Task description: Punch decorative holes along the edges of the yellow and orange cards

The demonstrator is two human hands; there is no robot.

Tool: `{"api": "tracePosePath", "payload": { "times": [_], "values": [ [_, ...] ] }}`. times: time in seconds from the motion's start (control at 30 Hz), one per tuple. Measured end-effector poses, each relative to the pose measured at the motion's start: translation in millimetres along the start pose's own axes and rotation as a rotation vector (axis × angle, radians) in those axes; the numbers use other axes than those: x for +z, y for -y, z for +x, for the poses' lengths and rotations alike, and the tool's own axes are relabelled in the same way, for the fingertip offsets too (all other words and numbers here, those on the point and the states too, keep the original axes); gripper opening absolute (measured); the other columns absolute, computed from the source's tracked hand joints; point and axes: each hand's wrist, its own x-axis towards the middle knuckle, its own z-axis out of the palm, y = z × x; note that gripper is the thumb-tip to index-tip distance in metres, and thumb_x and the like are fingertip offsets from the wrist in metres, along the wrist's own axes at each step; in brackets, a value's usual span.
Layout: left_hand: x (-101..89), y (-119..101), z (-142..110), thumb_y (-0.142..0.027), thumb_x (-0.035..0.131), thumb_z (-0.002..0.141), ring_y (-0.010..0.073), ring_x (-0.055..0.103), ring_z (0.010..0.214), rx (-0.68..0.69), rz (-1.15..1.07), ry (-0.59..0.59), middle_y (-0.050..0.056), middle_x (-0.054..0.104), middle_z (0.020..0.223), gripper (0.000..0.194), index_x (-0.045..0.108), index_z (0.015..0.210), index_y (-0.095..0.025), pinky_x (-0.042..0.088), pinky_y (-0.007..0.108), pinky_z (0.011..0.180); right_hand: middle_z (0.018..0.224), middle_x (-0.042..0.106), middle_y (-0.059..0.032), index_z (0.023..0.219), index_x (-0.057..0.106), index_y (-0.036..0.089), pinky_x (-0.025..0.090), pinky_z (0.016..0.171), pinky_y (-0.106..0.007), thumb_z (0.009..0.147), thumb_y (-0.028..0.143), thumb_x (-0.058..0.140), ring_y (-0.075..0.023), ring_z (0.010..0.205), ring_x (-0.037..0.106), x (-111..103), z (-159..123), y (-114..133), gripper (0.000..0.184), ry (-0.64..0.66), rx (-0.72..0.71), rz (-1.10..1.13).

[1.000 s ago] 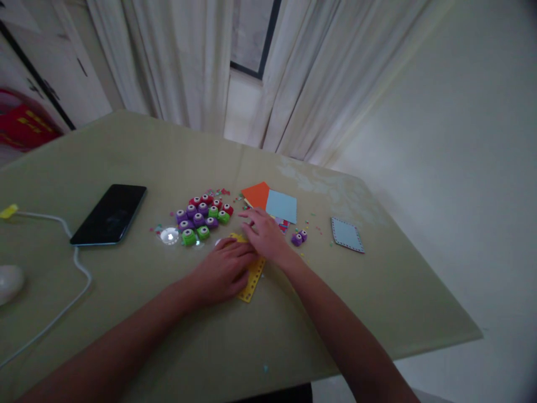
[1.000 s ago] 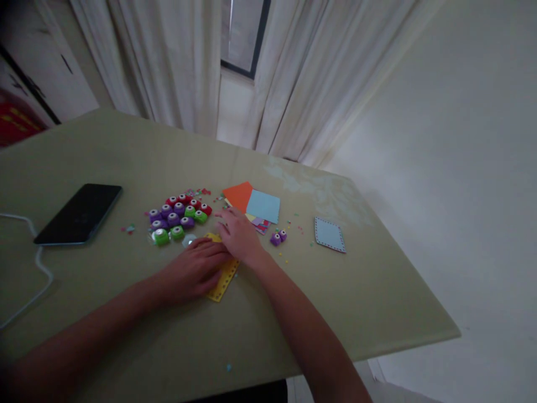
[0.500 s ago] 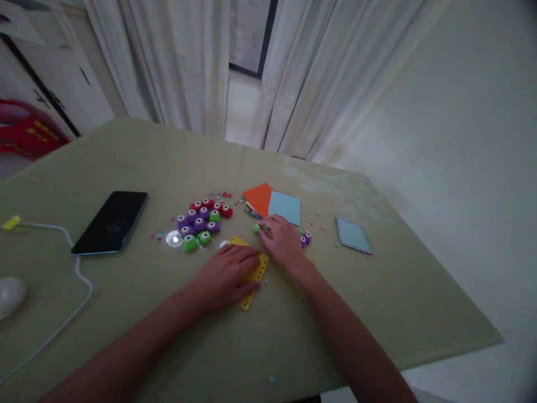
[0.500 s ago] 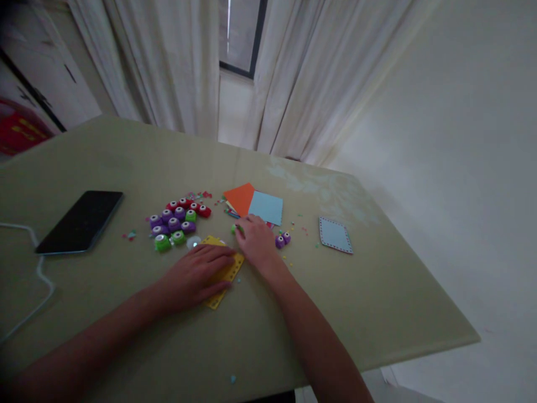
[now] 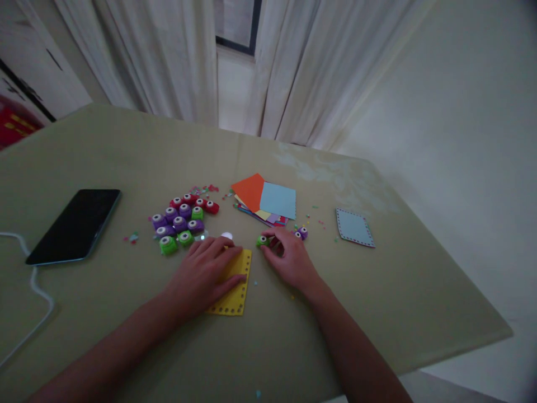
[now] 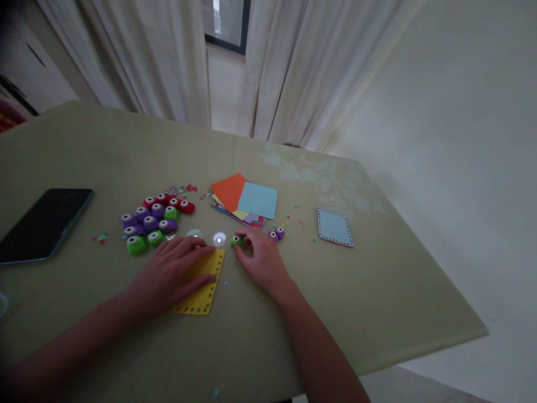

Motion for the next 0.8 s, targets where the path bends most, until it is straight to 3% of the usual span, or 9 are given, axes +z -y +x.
{"api": "tracePosePath", "payload": {
  "times": [0.17,0.3,0.47,0.63,0.8],
  "values": [
    [-0.3,-1.1,-0.9,-0.041,0.060,0.107,0.0316,0.061,0.123,0.047,-0.035,0.008,0.011,0.067,0.135,0.036,0.064,0.139,-0.024,0.046,0.048,0.105,0.112,0.076,-0.0087,0.119,0.072,0.021,0.055,0.087,-0.035,0.097,0.020,0.069,-0.0220,0.094,0.071,1.6,-0.5,-4.3,0.022,-0.007,-0.028,0.001],
    [-1.6,-2.7,-0.7,-0.040,0.058,0.108,0.0316,0.061,0.123,0.066,-0.032,0.020,0.011,0.067,0.136,0.036,0.064,0.140,-0.023,0.047,0.050,0.106,0.122,0.071,-0.0119,0.122,0.072,0.022,0.055,0.098,-0.040,0.100,0.021,0.066,-0.0266,0.110,0.068,6.1,0.6,-5.5,0.023,-0.107,-0.044,-0.062],
    [-1.4,-6.4,-0.1,-0.041,0.059,0.107,0.0329,0.061,0.121,0.044,0.001,0.023,0.012,0.067,0.136,0.035,0.066,0.137,-0.023,0.048,0.052,0.103,0.120,0.069,-0.0121,0.120,0.073,0.023,0.054,0.104,-0.045,0.098,0.025,0.069,-0.0291,0.113,0.067,13.1,4.5,-3.7,0.022,-0.201,-0.004,-0.174],
    [-2.5,-10.6,0.5,-0.039,0.057,0.107,0.0334,0.062,0.113,0.028,0.071,0.014,0.012,0.068,0.130,0.028,0.069,0.128,-0.022,0.050,0.053,0.097,0.125,0.070,-0.0139,0.129,0.071,0.022,0.053,0.105,-0.046,0.104,0.026,0.061,-0.0311,0.119,0.066,13.4,8.2,5.7,0.027,-0.098,-0.039,-0.301],
    [-3.7,-10.8,0.5,-0.034,0.054,0.109,0.0309,0.062,0.105,0.016,0.113,0.005,0.011,0.069,0.121,0.022,0.071,0.117,-0.022,0.051,0.048,0.091,0.122,0.071,-0.0136,0.118,0.071,0.019,0.052,0.101,-0.044,0.101,0.026,0.066,-0.0314,0.117,0.066,7.7,9.7,19.3,0.019,-0.044,-0.023,-0.422]
  ]
}}
